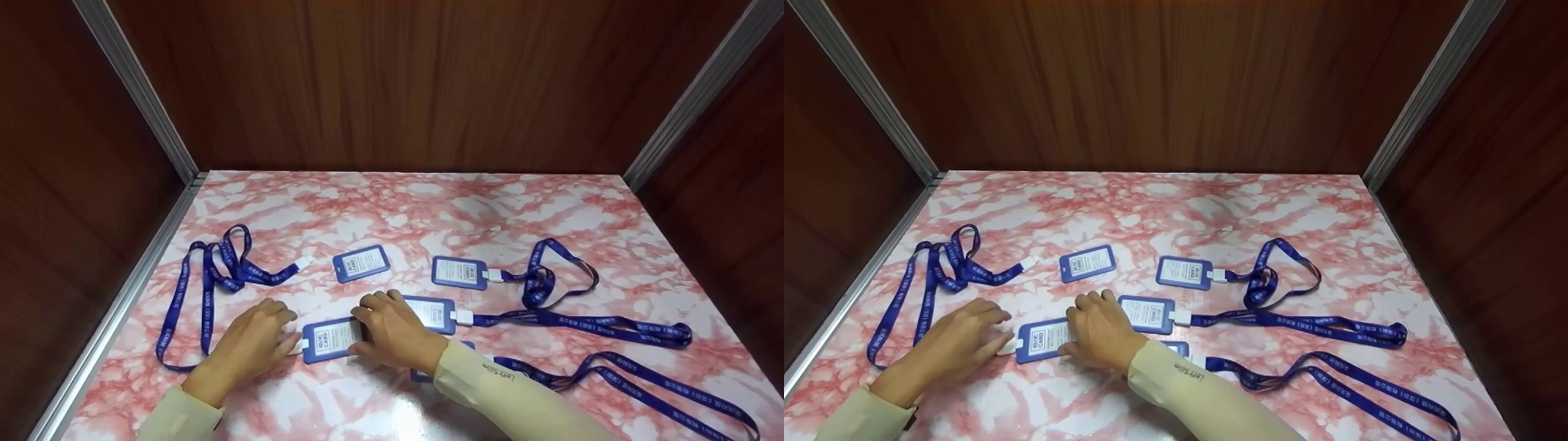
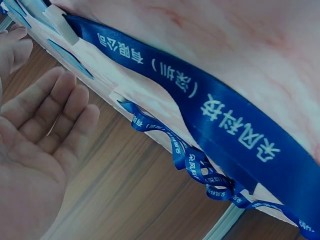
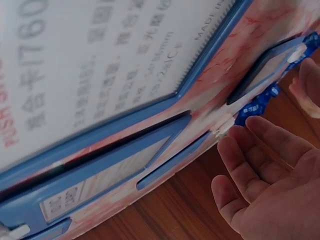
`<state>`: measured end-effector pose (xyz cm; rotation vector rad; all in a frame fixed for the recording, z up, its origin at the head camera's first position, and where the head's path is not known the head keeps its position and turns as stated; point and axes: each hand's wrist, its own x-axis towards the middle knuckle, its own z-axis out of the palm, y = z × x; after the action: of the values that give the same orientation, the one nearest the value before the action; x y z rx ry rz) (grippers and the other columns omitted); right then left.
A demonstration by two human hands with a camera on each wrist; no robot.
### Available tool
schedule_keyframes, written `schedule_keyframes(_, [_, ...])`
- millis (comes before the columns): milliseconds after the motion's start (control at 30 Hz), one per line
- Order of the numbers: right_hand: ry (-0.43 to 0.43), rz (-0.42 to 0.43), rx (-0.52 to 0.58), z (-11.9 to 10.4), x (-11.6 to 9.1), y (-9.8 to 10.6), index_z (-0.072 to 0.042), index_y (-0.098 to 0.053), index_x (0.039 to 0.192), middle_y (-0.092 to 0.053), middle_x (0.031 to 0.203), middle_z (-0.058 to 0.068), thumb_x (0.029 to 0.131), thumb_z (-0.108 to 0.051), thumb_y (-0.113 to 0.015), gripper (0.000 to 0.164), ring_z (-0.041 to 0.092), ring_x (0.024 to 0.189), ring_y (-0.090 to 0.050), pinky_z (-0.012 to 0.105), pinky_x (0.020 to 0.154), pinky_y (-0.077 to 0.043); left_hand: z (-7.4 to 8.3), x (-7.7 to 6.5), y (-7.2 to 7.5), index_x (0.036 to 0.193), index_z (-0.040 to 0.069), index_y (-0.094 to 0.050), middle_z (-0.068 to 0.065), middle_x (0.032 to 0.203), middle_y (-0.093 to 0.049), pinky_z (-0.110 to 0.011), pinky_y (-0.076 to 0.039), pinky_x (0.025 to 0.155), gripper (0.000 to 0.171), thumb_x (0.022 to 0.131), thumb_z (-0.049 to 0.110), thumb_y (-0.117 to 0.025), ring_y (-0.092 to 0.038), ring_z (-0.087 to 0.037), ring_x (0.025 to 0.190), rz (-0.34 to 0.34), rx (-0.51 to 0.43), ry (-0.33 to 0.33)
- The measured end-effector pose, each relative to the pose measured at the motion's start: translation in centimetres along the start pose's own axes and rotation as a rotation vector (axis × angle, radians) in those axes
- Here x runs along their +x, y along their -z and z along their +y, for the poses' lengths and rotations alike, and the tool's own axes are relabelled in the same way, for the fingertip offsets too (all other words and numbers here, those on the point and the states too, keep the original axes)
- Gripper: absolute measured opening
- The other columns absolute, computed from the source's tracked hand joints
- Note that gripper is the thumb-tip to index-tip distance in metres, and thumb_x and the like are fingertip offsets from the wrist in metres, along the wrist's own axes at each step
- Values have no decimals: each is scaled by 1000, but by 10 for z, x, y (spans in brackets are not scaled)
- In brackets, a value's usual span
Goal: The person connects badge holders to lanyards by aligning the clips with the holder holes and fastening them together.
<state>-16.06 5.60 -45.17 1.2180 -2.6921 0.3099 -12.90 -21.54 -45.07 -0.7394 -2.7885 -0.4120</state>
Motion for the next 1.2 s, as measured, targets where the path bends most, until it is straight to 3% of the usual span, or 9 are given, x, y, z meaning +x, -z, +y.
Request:
schedule_keyframes(233, [10,29,4,1,-6,7,-11,-66,114,-63,110,1,77,-55,-72,57,18,101,-54,37,88,-39,1,11,0,103,5,-70,-6,99,-65,-43,-50,88,30,83,27,-72,-59,-24,96,62,53,21])
schedule_keyframes(533, [1,32,4,3,-12,9,-10,-67,112,-62,109,1,76,-54,-73,58,19,100,-54,38,86,-39,-4,28,-4,100,4,-70,-8,93,-66,-44,-51,81,29,82,27,-73,-60,-26,91,170,71,-7])
schedule_keyframes(867, [-13,42,19,3,-16,10,-10,-68,113,-63,110,0,75,-54,-74,58,18,101,-54,40,88,-39,-13,47,-3,108,3,-67,-14,104,-66,-46,-49,87,37,83,30,-73,-60,-30,98,178,64,81])
schedule_keyframes(1200, [-2,56,41,4,-23,11,-10,-67,112,-63,108,0,75,-52,-74,57,18,103,-55,39,92,-38,-31,57,-4,111,0,-63,-16,107,-63,-49,-46,88,45,81,31,-75,-57,-34,99,208,95,137])
